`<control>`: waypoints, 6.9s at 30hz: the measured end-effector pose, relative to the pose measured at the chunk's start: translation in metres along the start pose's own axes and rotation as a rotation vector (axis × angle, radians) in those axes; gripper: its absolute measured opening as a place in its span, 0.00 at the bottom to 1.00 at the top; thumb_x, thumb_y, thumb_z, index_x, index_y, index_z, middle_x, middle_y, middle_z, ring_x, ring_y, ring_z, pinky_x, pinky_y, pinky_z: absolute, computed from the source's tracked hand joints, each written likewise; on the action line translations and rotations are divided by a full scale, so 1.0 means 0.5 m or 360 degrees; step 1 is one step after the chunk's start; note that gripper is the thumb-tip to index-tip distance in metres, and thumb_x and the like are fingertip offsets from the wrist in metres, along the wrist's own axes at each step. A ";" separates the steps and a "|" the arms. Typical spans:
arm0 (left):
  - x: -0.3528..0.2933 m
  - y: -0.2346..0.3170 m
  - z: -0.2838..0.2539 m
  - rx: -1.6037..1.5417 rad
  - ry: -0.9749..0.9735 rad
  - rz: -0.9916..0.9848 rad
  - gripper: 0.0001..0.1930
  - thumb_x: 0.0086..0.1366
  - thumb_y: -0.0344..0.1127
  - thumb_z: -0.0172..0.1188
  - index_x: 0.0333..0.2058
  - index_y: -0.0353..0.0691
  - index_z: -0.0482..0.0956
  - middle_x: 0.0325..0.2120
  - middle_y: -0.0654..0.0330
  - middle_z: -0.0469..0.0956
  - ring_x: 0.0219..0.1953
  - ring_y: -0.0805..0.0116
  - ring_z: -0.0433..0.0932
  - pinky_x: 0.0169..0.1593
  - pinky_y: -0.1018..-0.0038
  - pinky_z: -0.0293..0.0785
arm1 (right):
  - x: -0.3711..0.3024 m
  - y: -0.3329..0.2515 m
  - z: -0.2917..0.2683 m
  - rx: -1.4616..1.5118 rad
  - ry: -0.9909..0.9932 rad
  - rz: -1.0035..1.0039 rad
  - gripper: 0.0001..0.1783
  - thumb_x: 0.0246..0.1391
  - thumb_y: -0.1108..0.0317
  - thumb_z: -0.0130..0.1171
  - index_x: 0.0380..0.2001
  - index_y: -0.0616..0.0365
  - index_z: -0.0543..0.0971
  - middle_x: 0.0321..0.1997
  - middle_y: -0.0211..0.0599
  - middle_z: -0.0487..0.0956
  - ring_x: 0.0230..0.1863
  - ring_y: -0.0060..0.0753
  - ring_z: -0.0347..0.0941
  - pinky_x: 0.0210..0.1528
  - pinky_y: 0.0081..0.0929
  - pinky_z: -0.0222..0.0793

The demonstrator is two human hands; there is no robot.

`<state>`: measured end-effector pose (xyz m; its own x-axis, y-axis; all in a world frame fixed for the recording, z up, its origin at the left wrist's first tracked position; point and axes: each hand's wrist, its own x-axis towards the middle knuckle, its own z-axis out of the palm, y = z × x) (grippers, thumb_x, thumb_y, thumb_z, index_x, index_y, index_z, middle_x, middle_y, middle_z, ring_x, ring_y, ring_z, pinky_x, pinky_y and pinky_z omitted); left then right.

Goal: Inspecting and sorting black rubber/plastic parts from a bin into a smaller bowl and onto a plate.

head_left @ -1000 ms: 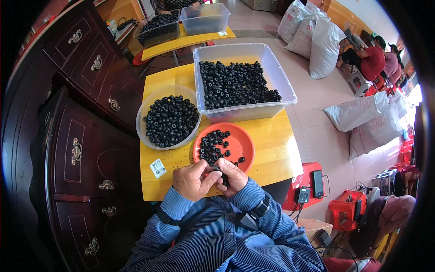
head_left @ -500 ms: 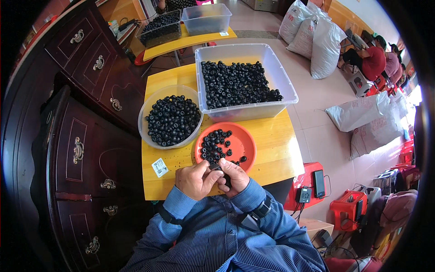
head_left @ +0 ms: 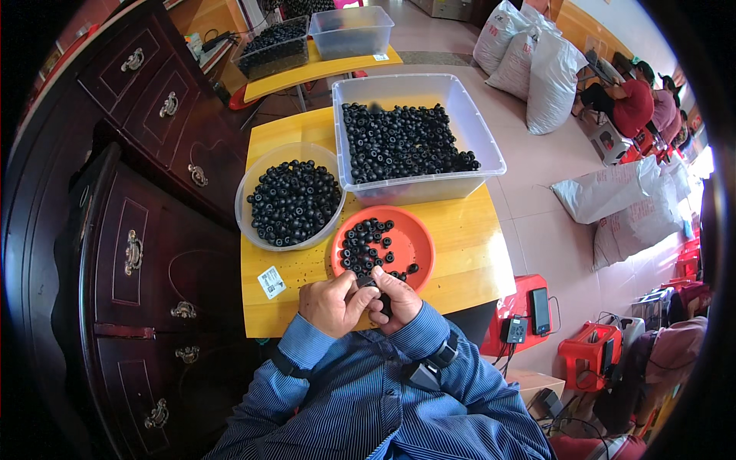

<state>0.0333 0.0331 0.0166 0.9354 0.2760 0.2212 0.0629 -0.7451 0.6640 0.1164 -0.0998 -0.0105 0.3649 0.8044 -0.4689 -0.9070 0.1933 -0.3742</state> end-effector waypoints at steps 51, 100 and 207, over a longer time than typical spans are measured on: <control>0.022 -0.008 -0.034 -0.0016 -0.0121 0.0133 0.23 0.58 0.55 0.66 0.23 0.40 0.72 0.16 0.58 0.77 0.19 0.60 0.80 0.21 0.68 0.72 | 0.017 -0.003 -0.019 -0.0484 -0.0175 -0.0084 0.22 0.67 0.46 0.46 0.38 0.54 0.75 0.17 0.22 0.67 0.12 0.13 0.57 0.13 0.13 0.54; 0.010 -0.007 -0.030 -0.0185 -0.0128 0.0124 0.21 0.57 0.48 0.70 0.20 0.39 0.71 0.13 0.58 0.75 0.16 0.62 0.77 0.20 0.70 0.70 | 0.008 -0.008 -0.029 -0.0460 -0.0299 -0.0036 0.16 0.67 0.51 0.48 0.34 0.52 0.73 0.23 0.25 0.70 0.18 0.15 0.63 0.15 0.13 0.58; 0.019 0.031 -0.026 -0.1111 -0.0226 -0.0208 0.06 0.67 0.28 0.56 0.39 0.31 0.73 0.26 0.61 0.79 0.30 0.77 0.79 0.35 0.81 0.74 | -0.006 -0.013 -0.031 0.0010 -0.0546 0.0045 0.14 0.66 0.54 0.50 0.43 0.52 0.72 0.30 0.25 0.71 0.21 0.15 0.57 0.19 0.13 0.55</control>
<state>0.0385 0.0323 0.0383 0.9746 0.2193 0.0450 -0.0150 -0.1367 0.9905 0.1245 -0.1124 -0.0189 0.2487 0.9513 -0.1823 -0.9175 0.1710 -0.3592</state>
